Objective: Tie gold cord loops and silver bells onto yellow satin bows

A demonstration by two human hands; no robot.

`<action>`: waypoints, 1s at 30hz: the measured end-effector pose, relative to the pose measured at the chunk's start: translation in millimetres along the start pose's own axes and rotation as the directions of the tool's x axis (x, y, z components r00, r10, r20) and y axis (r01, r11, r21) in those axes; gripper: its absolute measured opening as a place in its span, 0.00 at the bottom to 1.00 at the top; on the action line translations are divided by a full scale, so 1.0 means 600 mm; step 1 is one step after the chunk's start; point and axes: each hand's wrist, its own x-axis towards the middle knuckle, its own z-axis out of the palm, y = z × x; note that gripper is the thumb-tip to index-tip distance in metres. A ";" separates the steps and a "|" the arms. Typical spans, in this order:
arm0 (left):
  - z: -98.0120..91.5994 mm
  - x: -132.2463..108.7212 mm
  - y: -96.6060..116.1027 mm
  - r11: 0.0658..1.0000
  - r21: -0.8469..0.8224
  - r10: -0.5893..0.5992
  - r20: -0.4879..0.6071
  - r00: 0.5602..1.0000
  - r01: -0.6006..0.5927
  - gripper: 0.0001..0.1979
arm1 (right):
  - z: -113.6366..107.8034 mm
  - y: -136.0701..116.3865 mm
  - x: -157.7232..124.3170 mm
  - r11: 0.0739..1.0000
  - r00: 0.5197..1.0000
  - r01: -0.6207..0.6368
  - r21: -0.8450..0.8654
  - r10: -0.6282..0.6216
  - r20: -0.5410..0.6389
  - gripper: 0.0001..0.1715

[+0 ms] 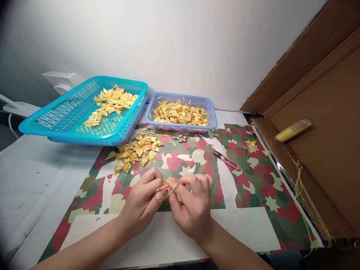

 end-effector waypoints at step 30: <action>-0.004 0.008 0.001 0.973 -0.179 -0.128 0.105 0.986 0.145 0.17 | 0.004 0.003 0.002 0.980 0.998 0.042 0.193 -0.034 -0.044 0.12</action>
